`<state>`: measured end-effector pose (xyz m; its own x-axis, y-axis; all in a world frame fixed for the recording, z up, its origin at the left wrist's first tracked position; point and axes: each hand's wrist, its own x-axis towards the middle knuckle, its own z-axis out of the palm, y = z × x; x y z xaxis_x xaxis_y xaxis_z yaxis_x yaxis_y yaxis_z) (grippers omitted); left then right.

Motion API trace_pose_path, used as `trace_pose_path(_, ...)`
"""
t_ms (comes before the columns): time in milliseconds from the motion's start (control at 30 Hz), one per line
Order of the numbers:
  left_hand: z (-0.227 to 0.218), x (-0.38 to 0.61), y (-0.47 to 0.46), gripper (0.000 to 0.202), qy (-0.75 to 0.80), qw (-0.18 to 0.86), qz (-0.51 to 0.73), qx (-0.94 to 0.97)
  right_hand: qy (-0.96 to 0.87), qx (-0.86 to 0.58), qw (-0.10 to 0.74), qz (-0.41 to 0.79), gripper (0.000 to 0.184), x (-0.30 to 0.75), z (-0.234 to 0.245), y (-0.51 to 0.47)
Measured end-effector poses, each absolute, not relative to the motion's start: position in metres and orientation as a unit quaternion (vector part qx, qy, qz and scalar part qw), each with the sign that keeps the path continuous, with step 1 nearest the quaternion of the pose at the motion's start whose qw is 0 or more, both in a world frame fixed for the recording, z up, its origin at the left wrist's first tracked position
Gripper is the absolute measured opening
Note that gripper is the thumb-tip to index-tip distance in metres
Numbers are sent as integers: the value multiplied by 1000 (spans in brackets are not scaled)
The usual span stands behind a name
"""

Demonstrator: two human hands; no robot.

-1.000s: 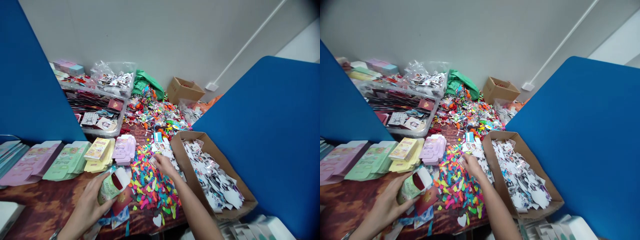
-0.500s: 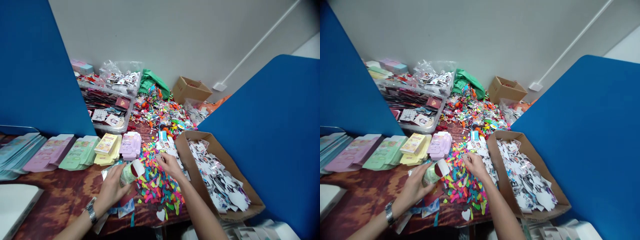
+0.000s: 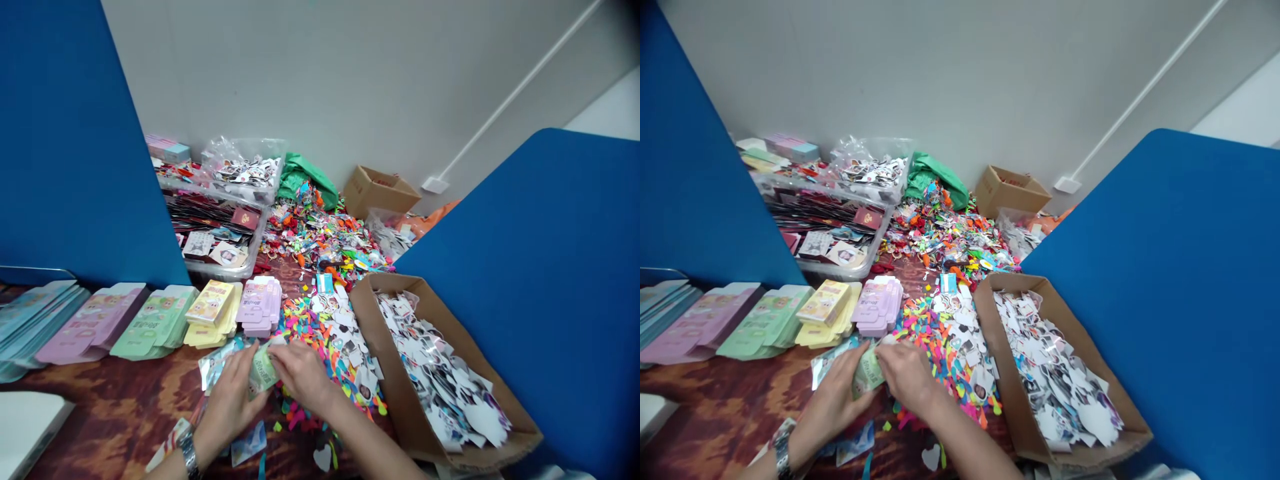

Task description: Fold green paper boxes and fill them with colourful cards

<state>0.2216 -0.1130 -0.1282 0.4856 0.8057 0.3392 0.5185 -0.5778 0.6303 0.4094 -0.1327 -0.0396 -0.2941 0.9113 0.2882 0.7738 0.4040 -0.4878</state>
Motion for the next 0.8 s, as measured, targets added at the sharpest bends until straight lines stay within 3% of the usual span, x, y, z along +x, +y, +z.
trace_pose_path(167,-129,222,-112,67,400,225,326,826,-805,-516,286,67,28,406,-42,-130)
trace_pose_path(267,-129,219,-110,67,405,226,325,824,-823,-467,304,107,23,414,-40,-120)
trace_pose_path(367,-127,215,-109,67,409,218,326,824,-746,-564,332,126,23,444,-45,-88)
trace_pose_path(400,-126,214,-108,67,408,216,325,825,-701,-632,311,111,25,459,-50,-73)
trace_pose_path(467,-124,211,-108,68,400,208,326,831,-601,-777,180,58,33,490,-62,-42)
trace_pose_path(667,-118,207,-109,69,396,201,315,839,-479,-874,73,32,66,547,-105,10)
trace_pose_path(800,-121,206,-108,72,393,195,306,845,-508,-860,49,23,50,548,-107,10)
